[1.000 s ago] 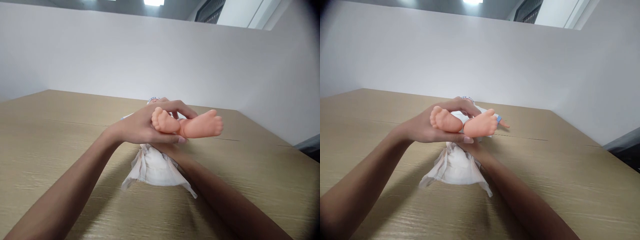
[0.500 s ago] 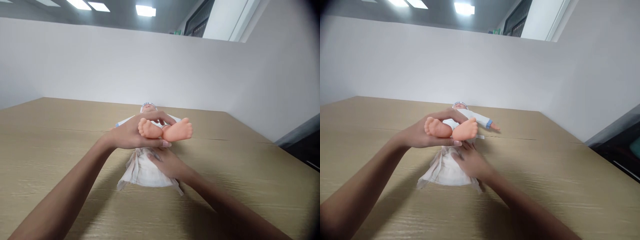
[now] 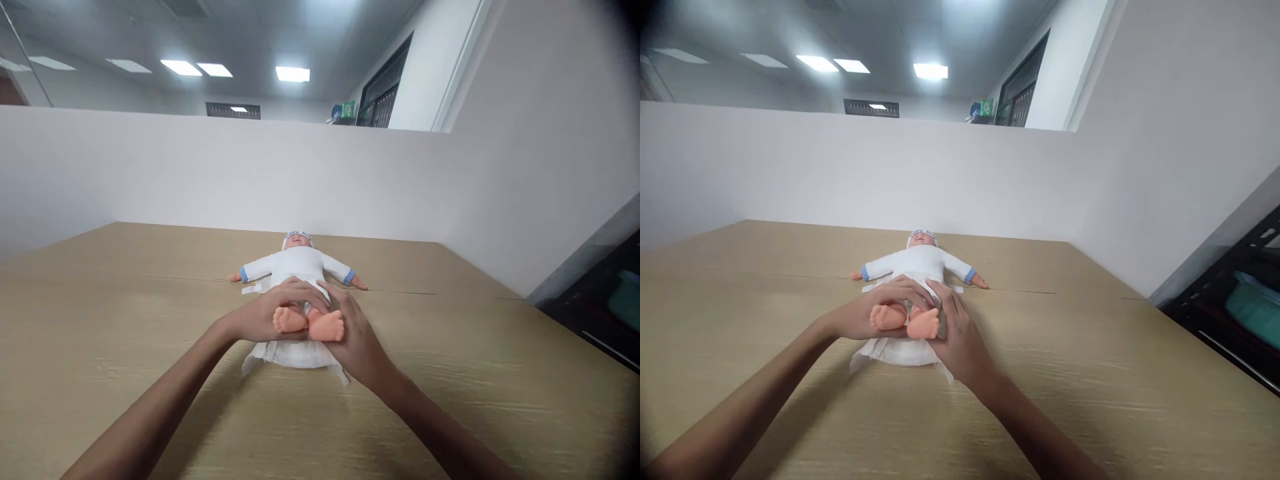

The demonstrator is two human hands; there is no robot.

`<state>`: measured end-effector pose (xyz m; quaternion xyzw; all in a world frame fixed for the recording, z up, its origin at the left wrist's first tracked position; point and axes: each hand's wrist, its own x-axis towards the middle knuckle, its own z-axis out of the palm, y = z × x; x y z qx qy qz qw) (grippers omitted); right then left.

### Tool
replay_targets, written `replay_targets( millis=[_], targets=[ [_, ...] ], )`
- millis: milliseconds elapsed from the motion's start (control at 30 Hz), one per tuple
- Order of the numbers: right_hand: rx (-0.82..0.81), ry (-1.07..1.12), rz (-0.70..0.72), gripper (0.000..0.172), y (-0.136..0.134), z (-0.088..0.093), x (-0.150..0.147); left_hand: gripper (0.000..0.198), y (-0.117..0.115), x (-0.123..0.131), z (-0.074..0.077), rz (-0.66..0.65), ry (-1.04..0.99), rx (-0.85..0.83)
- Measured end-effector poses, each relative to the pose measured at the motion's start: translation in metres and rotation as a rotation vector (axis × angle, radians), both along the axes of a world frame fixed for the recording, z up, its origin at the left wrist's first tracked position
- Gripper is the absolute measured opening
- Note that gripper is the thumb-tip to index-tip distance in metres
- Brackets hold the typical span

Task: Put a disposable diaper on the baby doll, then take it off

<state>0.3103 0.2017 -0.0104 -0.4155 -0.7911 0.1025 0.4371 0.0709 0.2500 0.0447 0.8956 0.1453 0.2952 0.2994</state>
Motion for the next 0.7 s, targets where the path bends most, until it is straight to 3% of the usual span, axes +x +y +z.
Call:
replay_targets(
  millis=[167, 300, 500, 700],
  targets=[
    [-0.011, -0.055, 0.116, 0.060, 0.002, 0.014, 0.008, 0.048, -0.011, -0.027, 0.000, 0.142, 0.143, -0.026],
    [0.042, -0.214, 0.153, 0.050, 0.002, 0.017, 0.037, 0.040, -0.013, -0.064, -0.012, 0.183, 0.281, 0.069],
    [0.198, -0.529, 0.264, 0.043, 0.009, -0.016, 0.067, 0.059, -0.013, -0.091, -0.056, 0.148, 0.295, 0.134],
    [0.259, -0.534, 0.236, 0.042, 0.012, -0.043, 0.071, 0.069, -0.012, -0.091, -0.086, 0.188, 0.280, 0.091]
  ],
)
